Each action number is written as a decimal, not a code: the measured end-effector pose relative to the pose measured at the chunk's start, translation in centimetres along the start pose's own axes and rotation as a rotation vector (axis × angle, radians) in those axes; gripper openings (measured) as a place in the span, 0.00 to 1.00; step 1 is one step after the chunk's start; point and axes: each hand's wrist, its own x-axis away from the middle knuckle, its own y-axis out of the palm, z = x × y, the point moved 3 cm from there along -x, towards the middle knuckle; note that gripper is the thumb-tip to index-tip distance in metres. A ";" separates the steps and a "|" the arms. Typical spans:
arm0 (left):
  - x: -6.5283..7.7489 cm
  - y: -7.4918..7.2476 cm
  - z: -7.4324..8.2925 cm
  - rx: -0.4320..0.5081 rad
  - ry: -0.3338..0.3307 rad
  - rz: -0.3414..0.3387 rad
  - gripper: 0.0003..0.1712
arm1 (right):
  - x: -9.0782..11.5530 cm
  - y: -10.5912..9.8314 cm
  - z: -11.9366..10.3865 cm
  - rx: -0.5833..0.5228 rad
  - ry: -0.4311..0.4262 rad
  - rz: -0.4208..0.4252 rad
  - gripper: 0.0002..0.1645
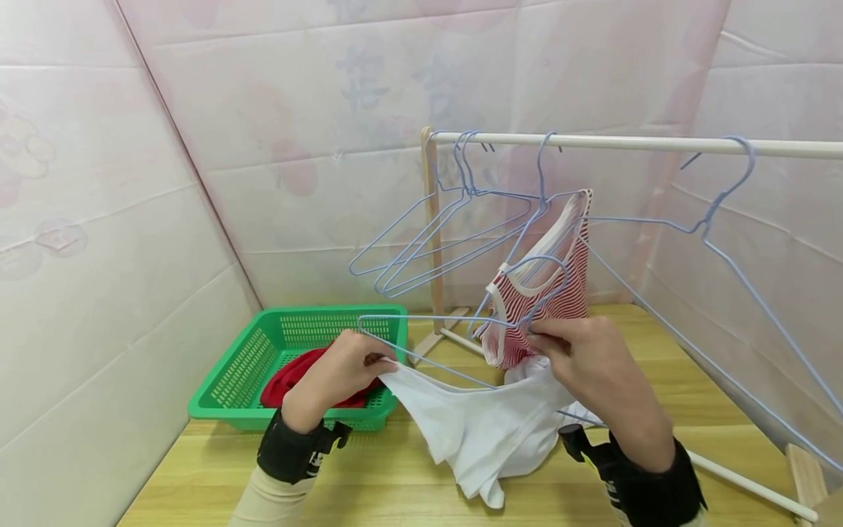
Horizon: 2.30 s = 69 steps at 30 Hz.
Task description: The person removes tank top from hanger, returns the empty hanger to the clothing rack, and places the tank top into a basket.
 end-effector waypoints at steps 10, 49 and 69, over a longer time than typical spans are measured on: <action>-0.5 1.3 0.6 0.005 0.002 -0.064 0.04 | -0.2 0.1 -0.4 -0.001 -0.009 -0.008 0.12; -1.4 4.0 2.4 -0.070 0.032 -0.165 0.06 | -0.2 0.7 -1.0 -0.017 -0.059 0.039 0.14; -0.9 4.2 2.8 -0.146 0.079 -0.138 0.06 | -0.3 0.4 -1.5 -0.072 -0.104 0.165 0.18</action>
